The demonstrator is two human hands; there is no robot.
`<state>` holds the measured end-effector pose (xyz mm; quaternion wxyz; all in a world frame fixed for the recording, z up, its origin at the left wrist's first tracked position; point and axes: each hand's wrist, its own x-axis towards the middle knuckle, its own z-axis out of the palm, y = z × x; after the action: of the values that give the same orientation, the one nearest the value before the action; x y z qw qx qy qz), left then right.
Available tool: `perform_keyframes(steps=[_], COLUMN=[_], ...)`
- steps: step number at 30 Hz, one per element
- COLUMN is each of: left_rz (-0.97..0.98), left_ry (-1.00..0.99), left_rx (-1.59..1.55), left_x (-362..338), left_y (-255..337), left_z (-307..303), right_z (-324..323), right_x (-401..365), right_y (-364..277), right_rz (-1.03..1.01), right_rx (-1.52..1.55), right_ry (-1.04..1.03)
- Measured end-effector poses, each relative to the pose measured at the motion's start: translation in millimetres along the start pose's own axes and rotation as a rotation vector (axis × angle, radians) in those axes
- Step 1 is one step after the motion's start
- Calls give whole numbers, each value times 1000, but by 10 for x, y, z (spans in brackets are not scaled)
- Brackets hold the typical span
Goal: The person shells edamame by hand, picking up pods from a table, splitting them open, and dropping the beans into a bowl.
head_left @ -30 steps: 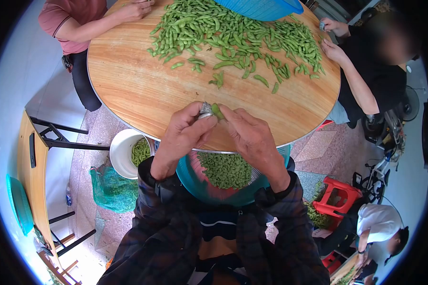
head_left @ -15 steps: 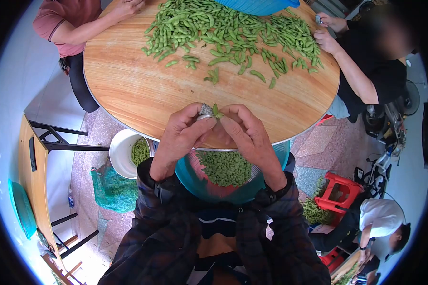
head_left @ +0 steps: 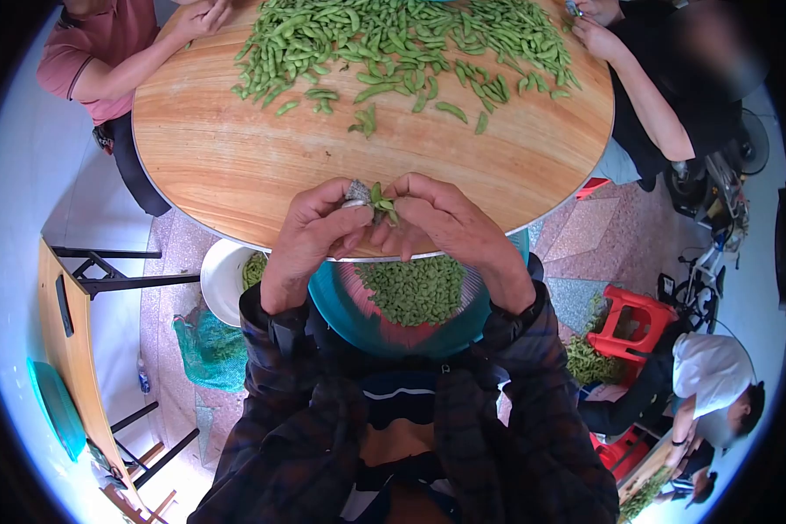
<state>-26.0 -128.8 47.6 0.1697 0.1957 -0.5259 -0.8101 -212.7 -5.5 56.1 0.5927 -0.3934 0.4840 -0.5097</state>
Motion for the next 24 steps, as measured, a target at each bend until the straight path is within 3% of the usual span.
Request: perform_keyframes(steps=[6,15,20,24], left_rz=[-15,-22,-19,-7], left_ry=[1,65,72,78], left_rx=[48,171,151,111], left_x=[17,60,111,107], left_y=[-15,0,-38,-23], left_z=[-2,99,79,94], right_z=[-24,-77,-168,-220], right_x=[12,57,13,-60], right_y=[-36,-78,-40,-32], right_rz=[-3,156,31,66], right_rx=[-41,-87,-56,28], right_ry=[-34,-33,-28,-3])
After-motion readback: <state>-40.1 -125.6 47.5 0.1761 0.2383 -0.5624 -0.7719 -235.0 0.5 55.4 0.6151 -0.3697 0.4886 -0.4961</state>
